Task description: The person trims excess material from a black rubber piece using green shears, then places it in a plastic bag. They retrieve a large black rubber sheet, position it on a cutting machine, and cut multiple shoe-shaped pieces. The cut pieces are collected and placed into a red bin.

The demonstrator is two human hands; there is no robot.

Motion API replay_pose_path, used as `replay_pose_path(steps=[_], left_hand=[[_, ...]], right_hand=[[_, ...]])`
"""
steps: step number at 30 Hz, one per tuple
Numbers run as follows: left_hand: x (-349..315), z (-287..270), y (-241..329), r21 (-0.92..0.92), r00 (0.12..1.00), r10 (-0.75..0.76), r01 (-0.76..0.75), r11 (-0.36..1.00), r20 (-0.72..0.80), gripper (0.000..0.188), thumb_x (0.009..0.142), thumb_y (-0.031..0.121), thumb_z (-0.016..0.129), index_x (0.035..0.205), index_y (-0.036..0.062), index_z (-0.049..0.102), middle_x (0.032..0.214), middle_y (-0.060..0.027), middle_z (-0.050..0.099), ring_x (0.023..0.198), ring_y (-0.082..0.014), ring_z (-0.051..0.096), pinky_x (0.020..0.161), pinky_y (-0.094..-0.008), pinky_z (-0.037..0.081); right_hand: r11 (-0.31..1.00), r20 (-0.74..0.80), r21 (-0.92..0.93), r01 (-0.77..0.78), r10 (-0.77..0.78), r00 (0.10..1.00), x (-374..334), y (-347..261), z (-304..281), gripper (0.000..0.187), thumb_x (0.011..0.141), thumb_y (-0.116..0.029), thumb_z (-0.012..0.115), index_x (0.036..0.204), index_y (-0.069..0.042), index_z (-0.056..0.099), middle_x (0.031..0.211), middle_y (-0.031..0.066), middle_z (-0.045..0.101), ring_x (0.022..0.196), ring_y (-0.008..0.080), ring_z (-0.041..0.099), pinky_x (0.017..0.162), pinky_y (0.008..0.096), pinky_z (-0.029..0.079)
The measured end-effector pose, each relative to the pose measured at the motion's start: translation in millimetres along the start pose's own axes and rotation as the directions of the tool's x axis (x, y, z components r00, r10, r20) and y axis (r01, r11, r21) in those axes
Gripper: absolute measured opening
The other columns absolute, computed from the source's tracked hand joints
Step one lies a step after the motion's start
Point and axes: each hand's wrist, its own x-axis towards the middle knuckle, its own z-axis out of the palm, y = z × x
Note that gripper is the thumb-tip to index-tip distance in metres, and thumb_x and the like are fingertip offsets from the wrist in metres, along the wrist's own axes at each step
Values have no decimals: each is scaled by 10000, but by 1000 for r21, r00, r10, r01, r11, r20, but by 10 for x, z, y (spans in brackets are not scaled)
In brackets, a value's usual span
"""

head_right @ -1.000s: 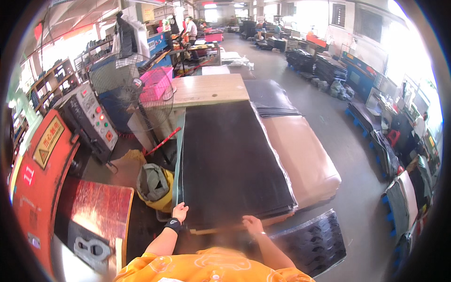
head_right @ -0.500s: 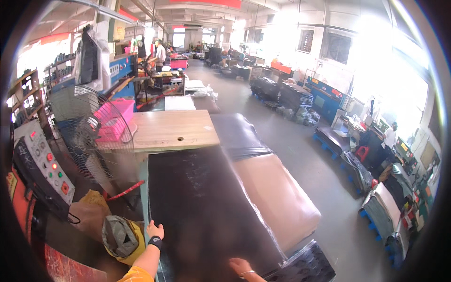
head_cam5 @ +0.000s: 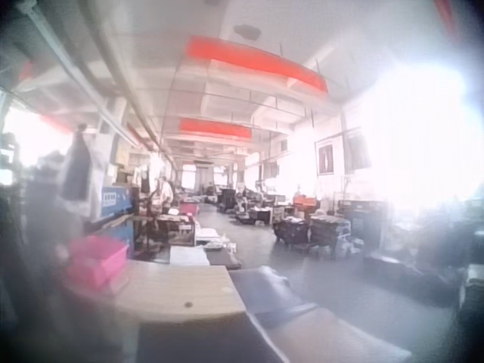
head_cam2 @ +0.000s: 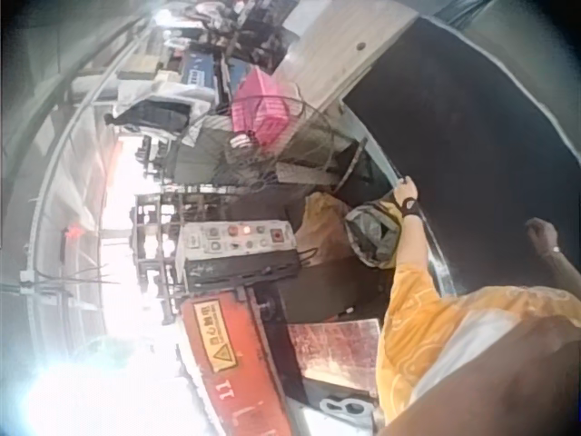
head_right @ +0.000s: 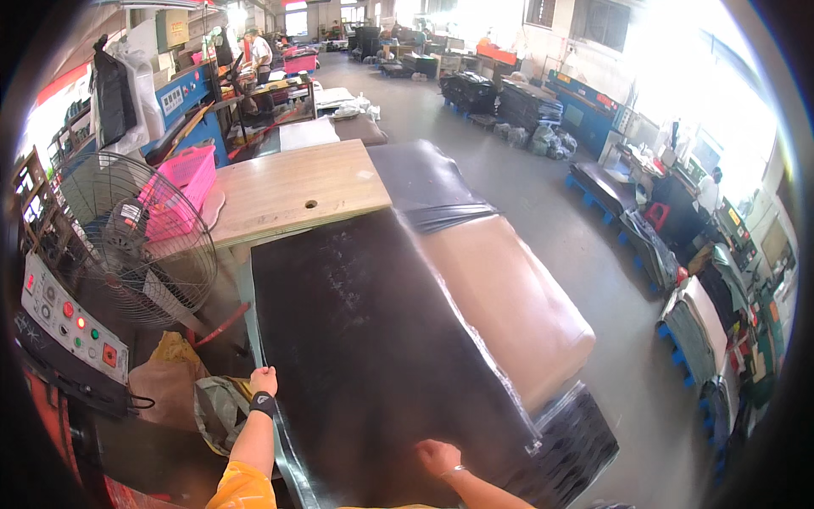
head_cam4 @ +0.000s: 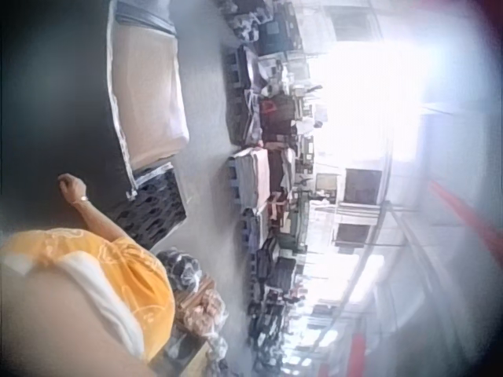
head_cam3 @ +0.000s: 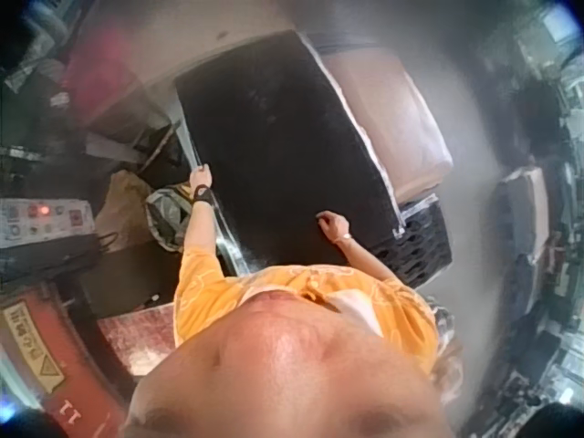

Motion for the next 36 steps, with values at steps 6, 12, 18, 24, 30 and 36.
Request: replay_pose_path(steps=[6,12,18,24,30,36], left_hand=[[157,-161,147,-48,982,-93,102,994,164,520,799,427,635,920,-79,645,988,-286,627,962,-411,602,873,-433,467],[452,-33,257,130,986,69,-89,987,152,629,817,487,582,1073,-87,596,1091,-288,595,1073,-411,556,912,-447,440],[624,50,442,184,999,14,-21,983,38,589,840,496,557,1093,-34,592,1099,-257,599,1057,-393,567,896,-453,451],[761,-154,699,496,881,353,-469,731,314,363,861,349,518,894,25,678,905,-187,668,893,-353,642,804,-451,505],[795,-192,781,480,725,558,-687,546,403,299,817,301,551,726,50,687,753,-181,661,738,-339,654,675,-429,526],[608,-160,1007,430,550,627,-832,352,552,211,778,204,537,696,90,694,709,-115,673,675,-279,670,613,-405,521]], right_hand=[[999,-32,5,36,-36,999,19,45,38,205,824,-316,555,956,-232,689,863,66,684,814,298,643,725,417,511],[995,-80,-14,103,-104,991,4,37,16,189,813,-296,577,936,-214,696,782,57,679,740,271,652,662,385,518],[997,-98,-9,83,-83,992,3,48,61,181,817,-293,577,926,-211,695,756,55,675,720,264,651,646,382,514],[990,80,-130,-49,59,995,159,-150,-4,184,828,-268,575,931,-171,693,773,52,684,716,239,659,650,355,518],[918,15,110,381,-385,923,1641,-1160,-343,216,838,-154,603,1005,-32,667,988,142,667,905,246,649,798,336,505],[908,126,353,225,-284,950,3312,-2760,199,671,831,-438,630,1291,15,445,1119,197,614,1060,296,587,919,355,448]])
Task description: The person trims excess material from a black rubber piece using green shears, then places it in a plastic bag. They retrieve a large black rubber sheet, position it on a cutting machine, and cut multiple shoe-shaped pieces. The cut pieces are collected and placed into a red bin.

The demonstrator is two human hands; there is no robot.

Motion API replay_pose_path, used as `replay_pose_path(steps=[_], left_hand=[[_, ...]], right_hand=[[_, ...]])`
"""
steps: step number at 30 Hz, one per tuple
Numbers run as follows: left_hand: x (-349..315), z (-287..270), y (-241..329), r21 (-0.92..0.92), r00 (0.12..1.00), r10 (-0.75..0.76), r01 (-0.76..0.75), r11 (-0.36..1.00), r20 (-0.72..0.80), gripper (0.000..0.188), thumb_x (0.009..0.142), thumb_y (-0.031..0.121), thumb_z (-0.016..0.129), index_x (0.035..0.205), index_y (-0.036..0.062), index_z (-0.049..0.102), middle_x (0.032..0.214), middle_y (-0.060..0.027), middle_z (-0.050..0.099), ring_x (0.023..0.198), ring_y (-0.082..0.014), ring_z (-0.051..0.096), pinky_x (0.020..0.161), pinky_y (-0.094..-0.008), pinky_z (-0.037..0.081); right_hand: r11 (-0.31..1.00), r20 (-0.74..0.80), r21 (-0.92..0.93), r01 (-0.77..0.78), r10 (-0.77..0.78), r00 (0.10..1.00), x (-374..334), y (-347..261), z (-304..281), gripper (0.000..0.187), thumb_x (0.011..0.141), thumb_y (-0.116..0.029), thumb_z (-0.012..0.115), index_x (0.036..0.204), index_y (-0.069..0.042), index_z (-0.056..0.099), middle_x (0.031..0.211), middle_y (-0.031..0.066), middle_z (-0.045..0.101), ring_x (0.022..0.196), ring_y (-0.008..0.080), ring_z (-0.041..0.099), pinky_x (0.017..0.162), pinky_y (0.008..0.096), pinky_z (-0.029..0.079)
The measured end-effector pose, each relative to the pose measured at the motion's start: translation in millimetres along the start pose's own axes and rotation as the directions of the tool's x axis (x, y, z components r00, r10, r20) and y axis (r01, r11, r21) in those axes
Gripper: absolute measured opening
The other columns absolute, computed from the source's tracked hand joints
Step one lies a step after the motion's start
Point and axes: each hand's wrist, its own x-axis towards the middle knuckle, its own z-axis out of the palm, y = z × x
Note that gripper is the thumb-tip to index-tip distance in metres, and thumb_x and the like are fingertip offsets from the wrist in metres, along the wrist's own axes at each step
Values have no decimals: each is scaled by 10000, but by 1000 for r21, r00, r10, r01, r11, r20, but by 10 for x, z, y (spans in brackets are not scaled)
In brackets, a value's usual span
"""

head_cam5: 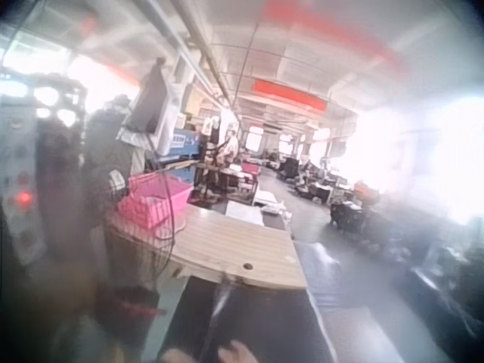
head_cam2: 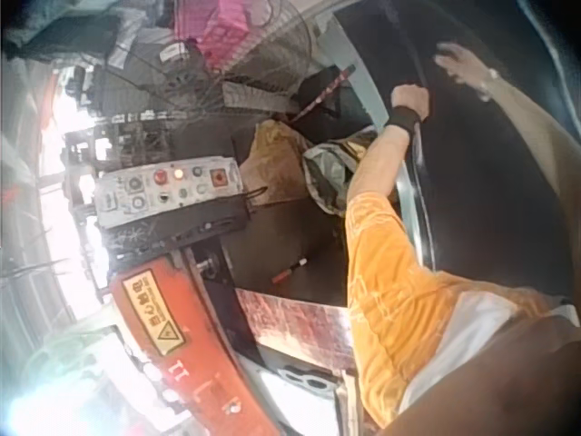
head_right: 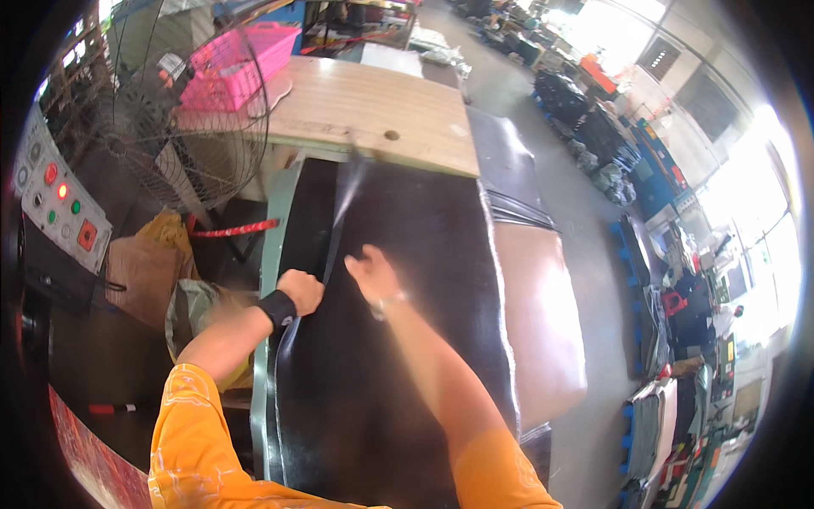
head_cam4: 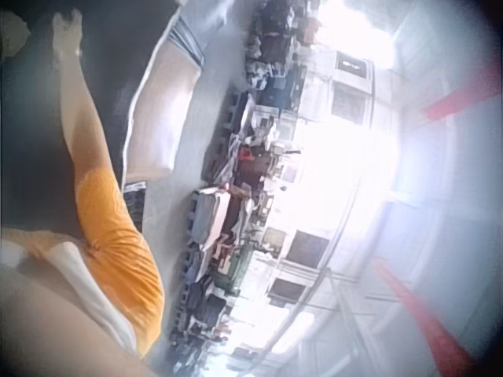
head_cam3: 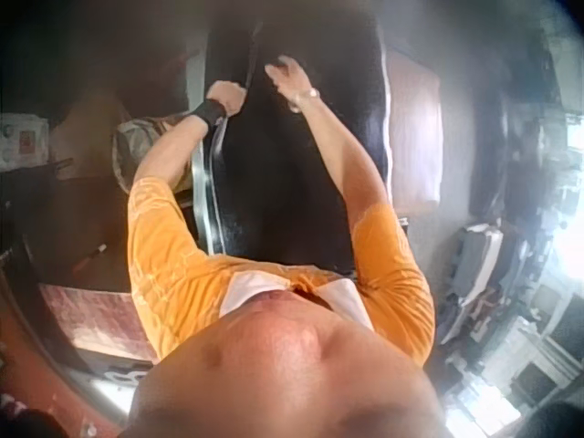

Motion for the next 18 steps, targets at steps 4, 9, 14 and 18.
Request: replay_pose_path(steps=[4,9,14,18], left_hand=[[14,-21,172,-40,992,84,-88,995,-92,180,753,189,547,710,109,702,707,-101,680,671,-259,680,583,-379,523],[34,35,240,-14,986,165,-165,986,-28,150,735,173,560,703,110,693,690,-99,671,664,-253,673,592,-382,521],[-225,172,401,-378,977,32,-112,919,-211,129,673,109,609,796,69,601,816,-138,621,848,-323,598,730,-442,481],[-471,319,644,-462,721,-302,-28,886,-623,523,716,-42,557,1232,22,505,1230,-218,517,1220,-367,428,1037,-425,331]], right_hand=[[966,-164,-226,-128,92,982,531,-73,413,726,789,-492,653,1190,90,489,1037,239,626,1005,313,607,877,358,467],[927,-159,-206,-314,285,945,349,249,112,652,872,-516,498,940,122,608,871,284,646,880,403,639,779,446,501],[918,-192,-309,-247,194,962,-515,389,-10,525,907,-437,426,944,52,612,968,282,625,959,409,606,814,468,482],[974,-76,17,-225,226,971,-1418,284,-32,470,912,-373,358,938,11,630,1000,272,611,919,418,599,813,475,471]])
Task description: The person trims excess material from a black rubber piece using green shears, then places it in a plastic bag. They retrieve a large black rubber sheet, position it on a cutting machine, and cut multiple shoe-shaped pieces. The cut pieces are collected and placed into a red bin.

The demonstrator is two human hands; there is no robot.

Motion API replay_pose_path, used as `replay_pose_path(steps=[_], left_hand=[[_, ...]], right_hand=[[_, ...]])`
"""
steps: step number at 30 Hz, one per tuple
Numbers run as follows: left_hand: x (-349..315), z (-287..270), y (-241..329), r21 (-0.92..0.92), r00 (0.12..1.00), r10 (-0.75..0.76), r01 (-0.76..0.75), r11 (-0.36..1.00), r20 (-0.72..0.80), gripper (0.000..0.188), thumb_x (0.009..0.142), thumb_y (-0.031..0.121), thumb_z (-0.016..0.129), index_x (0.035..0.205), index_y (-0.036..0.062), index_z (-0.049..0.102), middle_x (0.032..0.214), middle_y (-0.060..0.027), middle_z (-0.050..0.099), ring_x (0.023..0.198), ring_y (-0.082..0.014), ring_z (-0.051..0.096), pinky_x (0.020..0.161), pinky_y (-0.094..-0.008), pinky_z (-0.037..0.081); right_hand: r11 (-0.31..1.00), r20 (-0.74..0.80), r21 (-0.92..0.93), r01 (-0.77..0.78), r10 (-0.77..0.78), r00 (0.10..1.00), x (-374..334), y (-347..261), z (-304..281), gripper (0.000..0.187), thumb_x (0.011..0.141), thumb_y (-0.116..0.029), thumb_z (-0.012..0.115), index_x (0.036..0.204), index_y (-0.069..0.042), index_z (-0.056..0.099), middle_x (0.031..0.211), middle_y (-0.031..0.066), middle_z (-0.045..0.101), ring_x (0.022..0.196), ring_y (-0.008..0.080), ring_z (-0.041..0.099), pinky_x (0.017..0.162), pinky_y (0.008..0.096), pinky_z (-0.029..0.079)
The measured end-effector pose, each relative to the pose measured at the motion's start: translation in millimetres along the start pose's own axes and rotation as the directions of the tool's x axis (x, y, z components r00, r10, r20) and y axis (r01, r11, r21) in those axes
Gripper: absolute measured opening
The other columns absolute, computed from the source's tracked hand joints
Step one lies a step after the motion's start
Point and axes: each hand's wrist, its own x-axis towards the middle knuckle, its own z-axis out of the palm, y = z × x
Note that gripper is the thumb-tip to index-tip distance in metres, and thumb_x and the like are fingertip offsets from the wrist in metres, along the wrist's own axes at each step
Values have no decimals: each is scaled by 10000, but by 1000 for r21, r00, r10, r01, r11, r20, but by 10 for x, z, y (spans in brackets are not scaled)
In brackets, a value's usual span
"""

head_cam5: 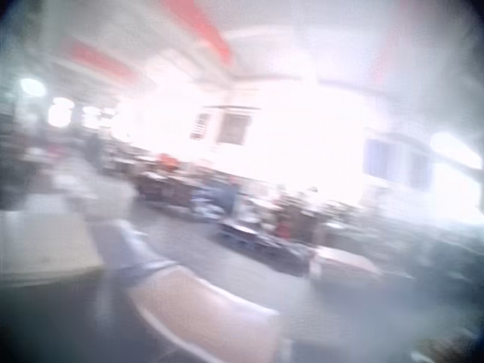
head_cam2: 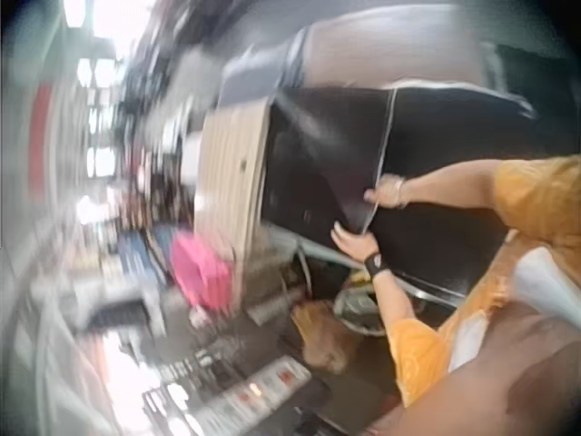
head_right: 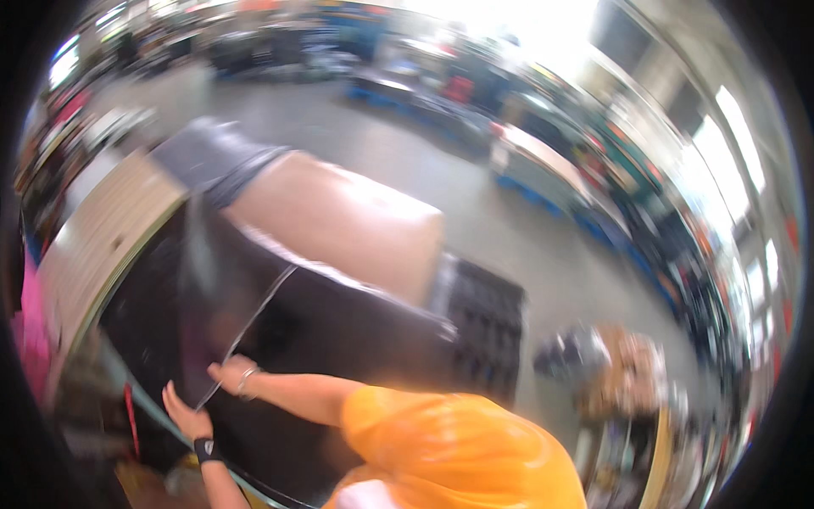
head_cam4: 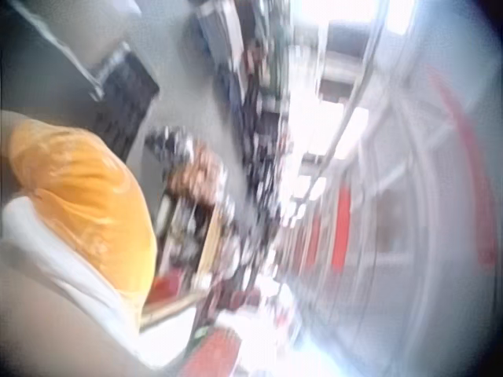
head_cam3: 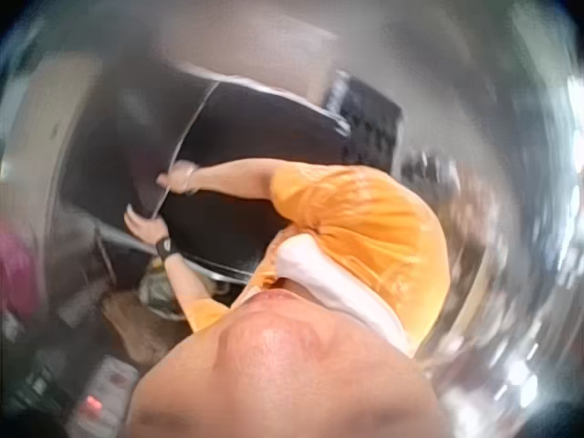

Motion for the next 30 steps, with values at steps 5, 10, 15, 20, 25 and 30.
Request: replay_pose_path(steps=[5,10,15,20,25,30], left_hand=[[-316,-92,352,-111,888,308,-288,951,342,338,766,56,560,1091,63,655,902,-202,653,841,-352,623,754,-413,484],[-651,-396,1050,-164,736,455,-435,885,501,453,738,68,504,1159,161,645,867,-197,664,724,-416,601,704,-464,472],[-984,-746,1888,-359,677,516,-374,855,525,406,747,102,548,1133,154,663,841,-209,658,693,-393,608,676,-465,472],[-1289,-1073,3103,-394,646,580,-427,814,497,414,729,202,679,1139,140,663,862,-218,658,733,-362,638,705,-437,487],[-1619,-1445,4276,-542,565,760,-548,637,323,208,702,23,656,906,43,690,825,-158,675,718,-320,653,653,-363,521],[-1967,-1967,5266,-781,542,835,-478,402,98,346,594,-5,679,935,51,690,911,-90,699,719,-239,664,647,-316,546]], right_hand=[[992,-145,6,-127,126,981,-987,179,-321,588,914,-464,394,968,72,630,999,267,627,970,402,600,877,442,454],[1000,-183,-23,-20,16,983,-2020,490,-659,728,954,-519,255,888,97,639,932,279,629,940,419,592,875,438,448],[982,-246,174,81,-36,969,-3124,639,-1048,669,920,-507,361,918,111,618,976,296,612,978,398,582,877,385,437],[870,-599,304,388,-142,788,-3957,1068,-1521,547,912,-466,440,854,39,639,840,202,650,789,304,594,775,380,448],[918,-534,114,380,-265,803,-4656,1460,-2182,465,920,-458,494,910,-18,648,861,103,648,803,206,582,758,341,455],[728,-505,636,257,140,852,-5591,1983,-2698,342,921,-352,518,931,-39,655,910,58,644,822,136,559,756,317,448]])
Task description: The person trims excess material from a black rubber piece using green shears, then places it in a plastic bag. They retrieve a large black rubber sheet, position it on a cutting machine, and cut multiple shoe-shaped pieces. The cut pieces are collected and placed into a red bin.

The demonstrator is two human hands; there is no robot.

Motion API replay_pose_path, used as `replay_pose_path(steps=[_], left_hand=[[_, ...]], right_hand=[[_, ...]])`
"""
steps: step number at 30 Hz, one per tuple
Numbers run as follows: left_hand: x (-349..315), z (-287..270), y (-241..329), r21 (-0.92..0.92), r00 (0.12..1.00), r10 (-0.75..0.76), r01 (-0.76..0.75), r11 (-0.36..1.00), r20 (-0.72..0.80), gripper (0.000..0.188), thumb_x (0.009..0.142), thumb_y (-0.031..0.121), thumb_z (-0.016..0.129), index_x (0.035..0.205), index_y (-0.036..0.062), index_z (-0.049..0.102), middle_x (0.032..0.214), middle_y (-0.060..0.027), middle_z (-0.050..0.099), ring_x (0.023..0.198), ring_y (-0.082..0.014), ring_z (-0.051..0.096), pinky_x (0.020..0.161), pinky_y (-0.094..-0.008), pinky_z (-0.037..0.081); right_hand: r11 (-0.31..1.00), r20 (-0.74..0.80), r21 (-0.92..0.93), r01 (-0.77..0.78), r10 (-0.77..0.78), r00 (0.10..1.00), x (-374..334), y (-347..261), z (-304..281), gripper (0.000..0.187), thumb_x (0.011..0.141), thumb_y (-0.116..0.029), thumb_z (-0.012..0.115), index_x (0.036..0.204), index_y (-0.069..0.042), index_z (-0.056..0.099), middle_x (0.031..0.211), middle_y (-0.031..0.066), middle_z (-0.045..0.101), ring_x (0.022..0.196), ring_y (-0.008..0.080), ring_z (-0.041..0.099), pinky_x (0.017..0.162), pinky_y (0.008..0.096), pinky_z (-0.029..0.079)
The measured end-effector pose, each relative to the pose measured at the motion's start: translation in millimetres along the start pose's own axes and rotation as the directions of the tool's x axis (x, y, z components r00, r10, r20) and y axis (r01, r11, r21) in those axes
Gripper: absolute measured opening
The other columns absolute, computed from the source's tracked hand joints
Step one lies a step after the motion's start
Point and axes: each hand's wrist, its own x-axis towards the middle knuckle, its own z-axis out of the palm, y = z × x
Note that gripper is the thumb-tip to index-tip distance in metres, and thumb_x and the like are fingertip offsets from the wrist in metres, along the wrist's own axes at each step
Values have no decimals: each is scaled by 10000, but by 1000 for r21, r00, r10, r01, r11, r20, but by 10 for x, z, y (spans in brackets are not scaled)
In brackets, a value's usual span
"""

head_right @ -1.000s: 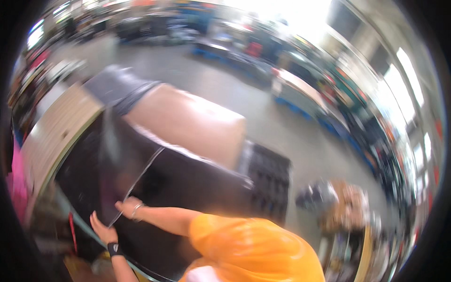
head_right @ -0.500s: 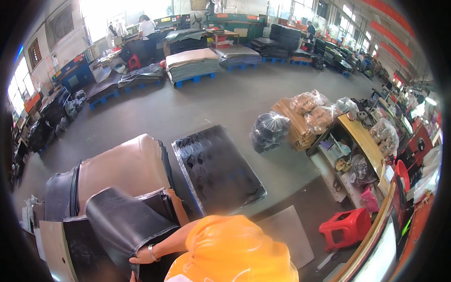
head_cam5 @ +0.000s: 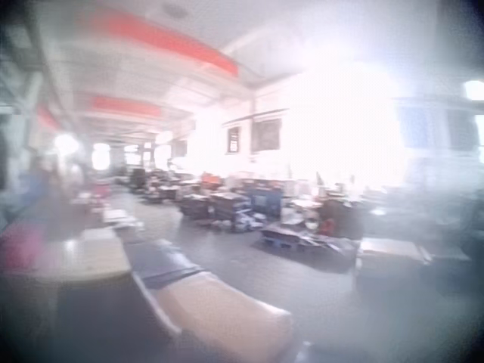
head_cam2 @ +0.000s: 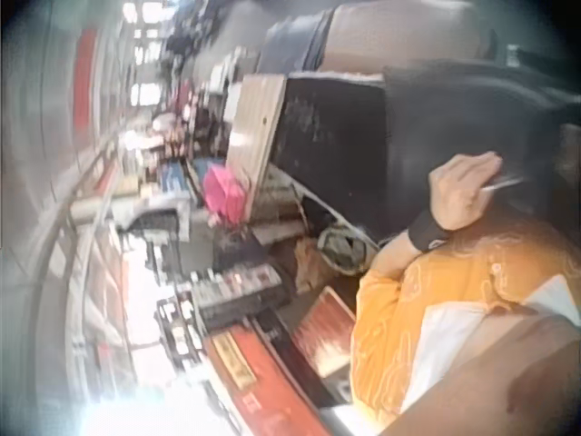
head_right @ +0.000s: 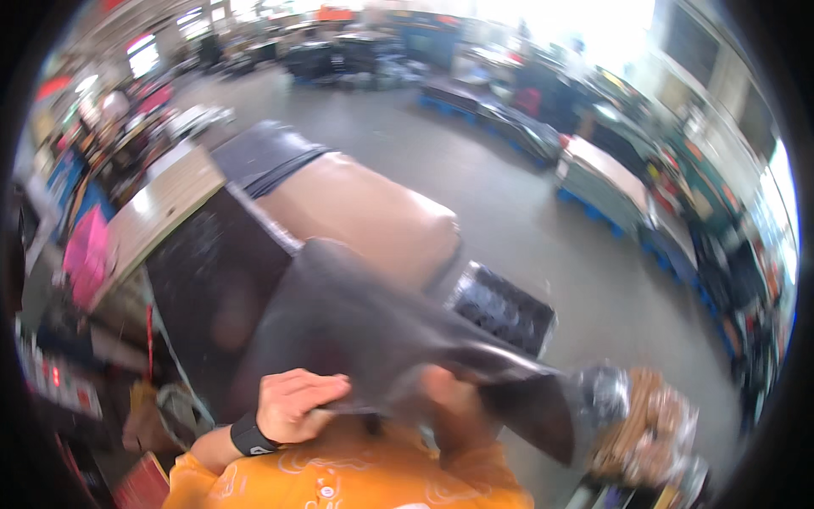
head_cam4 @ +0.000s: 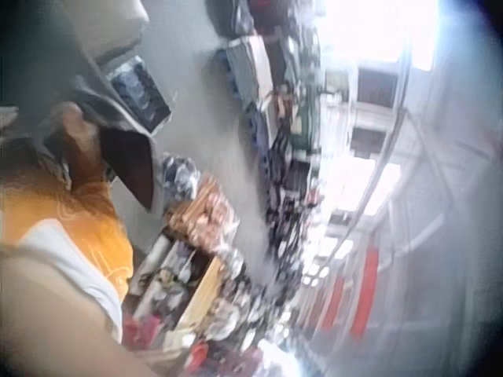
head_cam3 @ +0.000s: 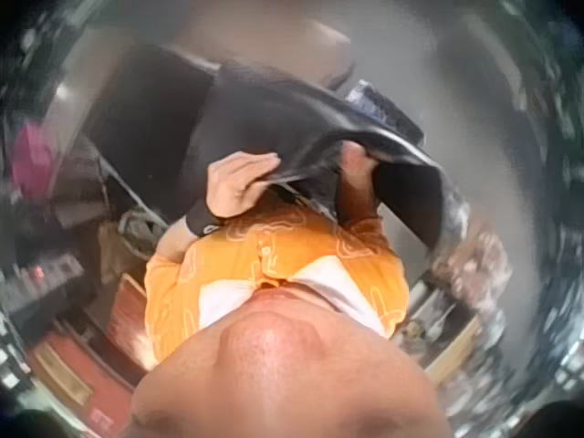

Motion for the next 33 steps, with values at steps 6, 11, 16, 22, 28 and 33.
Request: replay_pose_path(steps=[6,11,16,22,28,33], left_hand=[[-79,194,615,284,972,-226,237,929,-72,682,597,16,672,1260,72,521,1194,-108,597,1027,-317,595,859,-370,502],[-702,285,784,202,757,-640,652,730,-132,553,745,10,541,1292,64,487,1289,-131,532,1161,-290,527,969,-388,439],[-849,148,1250,275,825,-373,510,815,-424,460,804,308,619,1162,22,581,1006,-132,656,829,-309,645,699,-414,524],[-1300,-18,2539,449,747,-293,613,650,-597,298,884,305,554,756,36,555,689,-100,605,630,-293,617,563,-413,485],[-2225,850,3708,511,612,-21,679,527,-791,290,848,150,589,1111,31,623,1133,-118,606,1062,-287,559,939,-386,416],[-2926,1709,4853,-178,-336,41,596,783,-941,260,866,151,597,1074,-3,614,1052,-84,647,937,-192,613,837,-301,470]], right_hand=[[981,-109,-92,172,-182,977,471,-9,-791,313,919,-318,521,904,-31,645,879,50,630,790,124,552,719,304,443],[844,-222,-183,503,-534,816,1052,-812,-824,290,917,-289,524,882,-24,637,853,44,619,762,114,546,687,292,439],[488,-187,-82,869,-864,467,1040,-2132,369,268,916,-260,528,859,-17,629,827,38,607,735,105,540,656,281,435],[47,54,608,793,-998,18,-1127,-2807,2933,247,914,-225,531,832,-9,619,796,31,593,702,93,533,619,268,431],[608,416,791,71,-448,-791,-4424,-1257,3561,190,843,-180,612,751,-15,599,700,26,555,648,119,523,608,267,426],[646,286,739,192,-41,-957,-4609,-153,3776,236,823,-185,654,983,-13,636,981,125,627,939,239,607,847,336,470]])
